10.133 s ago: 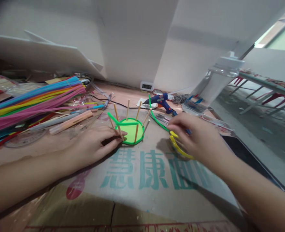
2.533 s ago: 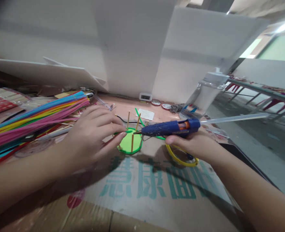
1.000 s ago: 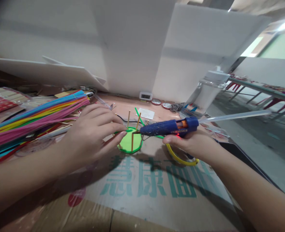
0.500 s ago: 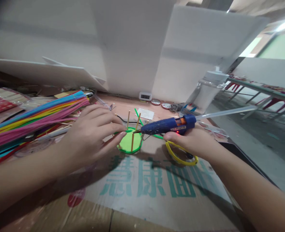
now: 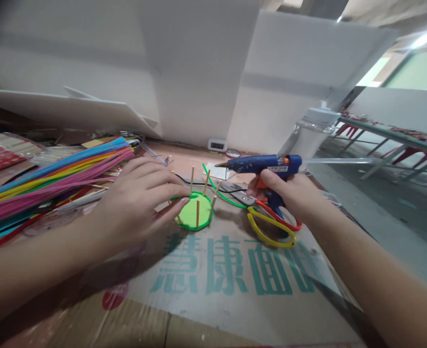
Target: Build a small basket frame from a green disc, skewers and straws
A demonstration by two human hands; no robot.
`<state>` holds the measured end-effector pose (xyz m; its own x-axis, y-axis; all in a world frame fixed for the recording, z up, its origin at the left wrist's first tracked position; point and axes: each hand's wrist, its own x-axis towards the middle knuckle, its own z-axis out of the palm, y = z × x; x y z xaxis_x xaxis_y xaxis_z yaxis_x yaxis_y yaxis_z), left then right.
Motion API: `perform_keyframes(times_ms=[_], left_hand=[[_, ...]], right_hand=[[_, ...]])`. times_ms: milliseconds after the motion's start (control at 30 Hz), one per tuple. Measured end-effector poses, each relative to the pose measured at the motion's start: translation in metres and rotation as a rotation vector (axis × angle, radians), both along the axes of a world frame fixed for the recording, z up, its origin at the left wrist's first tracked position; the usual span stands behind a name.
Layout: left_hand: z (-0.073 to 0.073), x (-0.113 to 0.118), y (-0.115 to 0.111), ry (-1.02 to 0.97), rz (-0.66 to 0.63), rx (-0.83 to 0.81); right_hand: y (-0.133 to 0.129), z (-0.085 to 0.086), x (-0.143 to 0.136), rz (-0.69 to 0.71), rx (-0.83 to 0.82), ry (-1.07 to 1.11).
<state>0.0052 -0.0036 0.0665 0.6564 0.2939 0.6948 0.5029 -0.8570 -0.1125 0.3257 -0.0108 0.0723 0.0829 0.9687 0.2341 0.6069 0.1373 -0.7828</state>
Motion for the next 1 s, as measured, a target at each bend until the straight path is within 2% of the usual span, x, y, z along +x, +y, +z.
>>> perform_keyframes(times_ms=[100, 200, 300, 467, 633, 833, 1000], left_hand=[[-0.001, 0.000, 0.001, -0.002, -0.011, 0.004], [-0.002, -0.001, 0.003, -0.001, -0.009, 0.019], [-0.003, -0.001, 0.004, -0.007, -0.006, 0.029], [-0.001, -0.001, 0.003, 0.003, 0.013, 0.023], [0.000, -0.001, 0.002, 0.022, 0.023, 0.015], [0.002, -0.001, 0.001, 0.018, 0.026, 0.037], [0.002, -0.001, 0.001, 0.004, 0.012, 0.040]], right_hand=[[0.013, 0.001, 0.002, 0.077, -0.080, 0.213], [0.031, 0.007, 0.000, 0.012, -0.026, 0.011], [0.055, 0.009, -0.004, -0.039, -0.061, -0.188], [0.098, -0.012, -0.010, -0.125, -0.125, -0.282], [0.123, -0.037, -0.008, -0.132, -0.134, -0.282], [0.138, -0.039, 0.001, -0.079, -0.113, -0.213], [0.143, -0.048, -0.007, 0.000, -0.139, -0.245]])
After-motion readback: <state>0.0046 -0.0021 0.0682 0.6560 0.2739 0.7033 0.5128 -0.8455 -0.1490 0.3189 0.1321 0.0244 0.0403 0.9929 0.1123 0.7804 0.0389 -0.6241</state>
